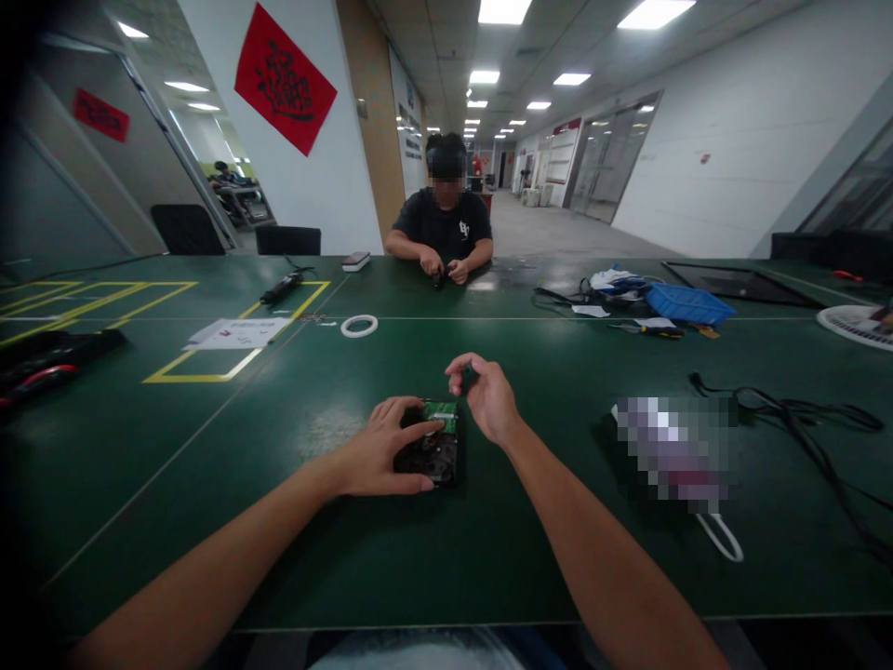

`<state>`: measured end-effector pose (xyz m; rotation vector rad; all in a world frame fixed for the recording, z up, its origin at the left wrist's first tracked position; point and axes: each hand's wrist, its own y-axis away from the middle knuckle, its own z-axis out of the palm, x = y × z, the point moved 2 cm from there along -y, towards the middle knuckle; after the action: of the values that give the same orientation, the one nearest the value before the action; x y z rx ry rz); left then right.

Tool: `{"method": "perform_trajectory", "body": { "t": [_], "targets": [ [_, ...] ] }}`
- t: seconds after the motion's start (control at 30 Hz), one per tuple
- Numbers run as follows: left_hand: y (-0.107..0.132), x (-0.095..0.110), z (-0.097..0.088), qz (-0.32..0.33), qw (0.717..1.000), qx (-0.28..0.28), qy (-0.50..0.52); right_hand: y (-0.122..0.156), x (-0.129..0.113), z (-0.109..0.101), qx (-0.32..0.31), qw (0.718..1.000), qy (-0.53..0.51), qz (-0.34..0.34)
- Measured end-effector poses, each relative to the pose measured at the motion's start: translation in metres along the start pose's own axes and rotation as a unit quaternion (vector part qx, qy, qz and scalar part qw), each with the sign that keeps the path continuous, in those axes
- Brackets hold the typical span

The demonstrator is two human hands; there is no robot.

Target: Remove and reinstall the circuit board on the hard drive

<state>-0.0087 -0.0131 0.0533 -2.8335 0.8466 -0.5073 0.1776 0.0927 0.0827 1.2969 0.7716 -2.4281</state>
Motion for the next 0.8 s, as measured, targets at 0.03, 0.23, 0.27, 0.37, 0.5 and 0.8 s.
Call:
{"method": "perform_trajectory", "body": {
  "t": [0.03, 0.23, 0.27, 0.37, 0.5, 0.8],
  "targets": [
    [0.0002, -0.0004, -0.0008, -0.003, 1.0, 0.0, 0.0, -0.0003, 0.0001, -0.0001, 0.001, 1.0, 0.004, -0.005],
    [0.0007, -0.0017, -0.0033, 0.005, 1.0, 0.004, 0.0, 0.0007, 0.0009, 0.0036, 0.007, 1.0, 0.021, 0.0],
    [0.0007, -0.0018, -0.003, 0.006, 1.0, 0.005, 0.0, 0.0013, 0.0005, 0.0044, 0.007, 1.0, 0.021, 0.0],
    [0.0005, -0.0019, -0.0019, 0.005, 1.0, 0.002, -0.002, 0.0028, -0.0005, 0.0047, 0.004, 1.0, 0.014, 0.004],
    [0.0, -0.0016, -0.0012, 0.003, 1.0, -0.006, -0.004, 0.0017, -0.0011, 0.0005, 0.009, 1.0, 0.026, 0.006],
    [-0.0008, 0.0, -0.0036, -0.002, 1.0, -0.013, -0.005, 0.0005, -0.0041, 0.0002, 0.013, 0.992, 0.118, -0.041]
  ]
}}
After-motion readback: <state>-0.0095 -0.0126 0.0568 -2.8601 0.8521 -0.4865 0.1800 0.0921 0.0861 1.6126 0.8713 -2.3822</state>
